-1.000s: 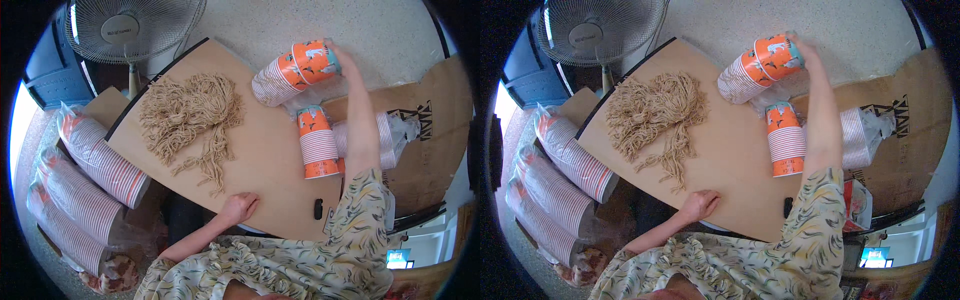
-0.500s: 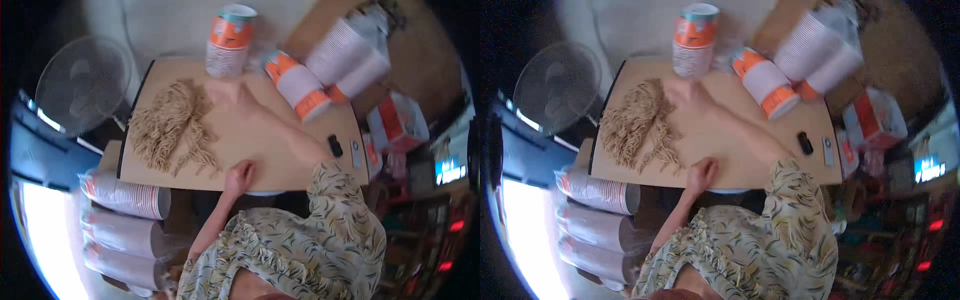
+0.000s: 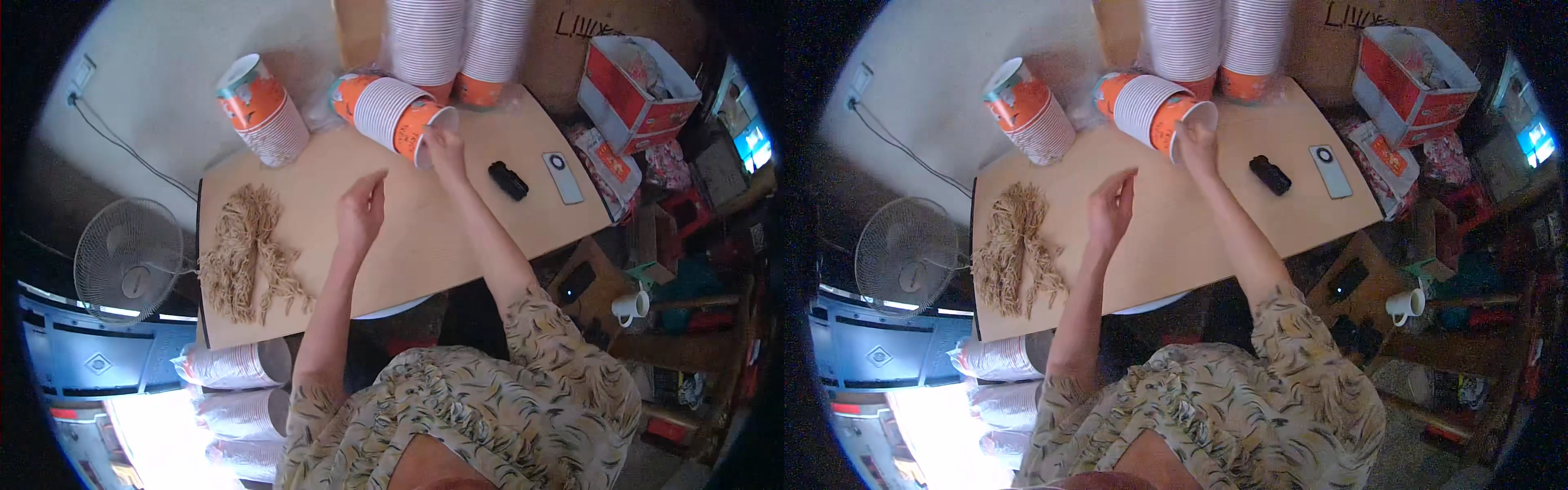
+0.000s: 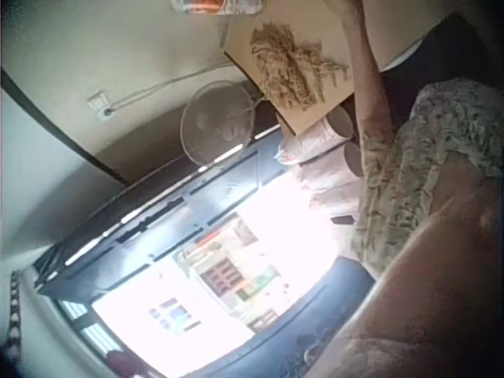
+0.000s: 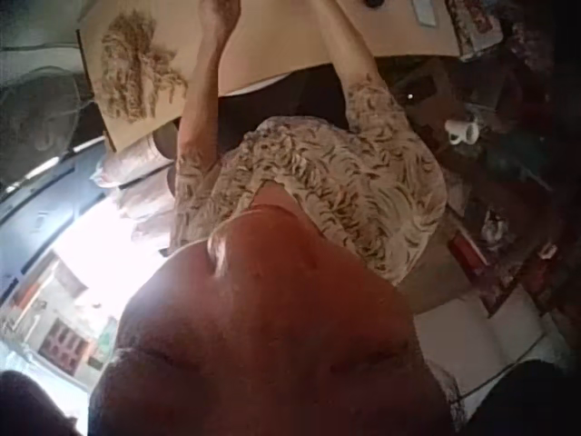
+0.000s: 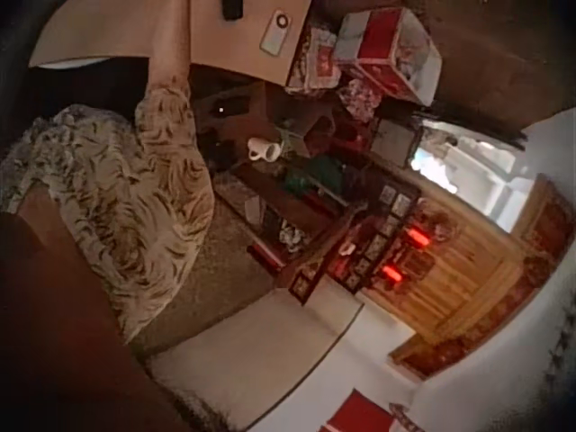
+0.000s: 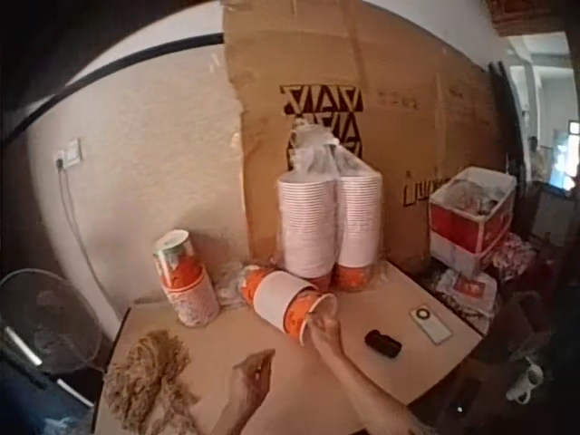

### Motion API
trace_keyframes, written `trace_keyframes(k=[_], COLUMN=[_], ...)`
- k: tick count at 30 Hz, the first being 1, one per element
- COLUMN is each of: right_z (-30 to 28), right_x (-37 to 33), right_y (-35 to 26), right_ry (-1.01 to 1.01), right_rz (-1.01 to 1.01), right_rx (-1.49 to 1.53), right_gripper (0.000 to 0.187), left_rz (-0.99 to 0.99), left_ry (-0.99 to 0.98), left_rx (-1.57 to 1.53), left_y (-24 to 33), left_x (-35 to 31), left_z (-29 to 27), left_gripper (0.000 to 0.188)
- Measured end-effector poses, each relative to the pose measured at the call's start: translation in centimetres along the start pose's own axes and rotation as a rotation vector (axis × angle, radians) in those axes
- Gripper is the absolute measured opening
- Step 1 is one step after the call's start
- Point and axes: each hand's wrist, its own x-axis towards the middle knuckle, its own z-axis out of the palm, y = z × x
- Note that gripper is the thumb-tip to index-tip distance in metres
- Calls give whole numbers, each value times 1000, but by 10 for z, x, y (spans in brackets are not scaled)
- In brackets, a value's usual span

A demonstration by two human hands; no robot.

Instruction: The person is threading a string or thin rubber band through small holes in the rim of decorative paper cups.

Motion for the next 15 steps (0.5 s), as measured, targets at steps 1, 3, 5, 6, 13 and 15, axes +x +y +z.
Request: trace_keyframes(k=[1, 3, 5, 6, 13, 15], right_z=[8, 19, 9, -1, -62, -57], right_x=[9, 6, 0, -19, -111, -124], right_y=[6, -3, -8, -44, -114, -108], right_ry=[30, 27, 23, -34, -439, -543], right_rz=[-23, -151, -103, -71, -683, -712], right_rx=[-8, -9, -117, -166, -484, -500], right_gripper=[35, 36, 31, 20, 10, 10], left_rz=[123, 225, 228, 199, -287, -329], left_ry=[24, 59, 97, 120, 180, 153], left_rx=[50, 124, 154, 179, -218, -471], left_y=[0, -2, 0, -7, 19, 20], left_x=[21, 45, 55, 46, -46, -68], left_z=[16, 31, 47, 41, -2, -4], left_gripper=[23, 26, 33, 33, 53, 57])
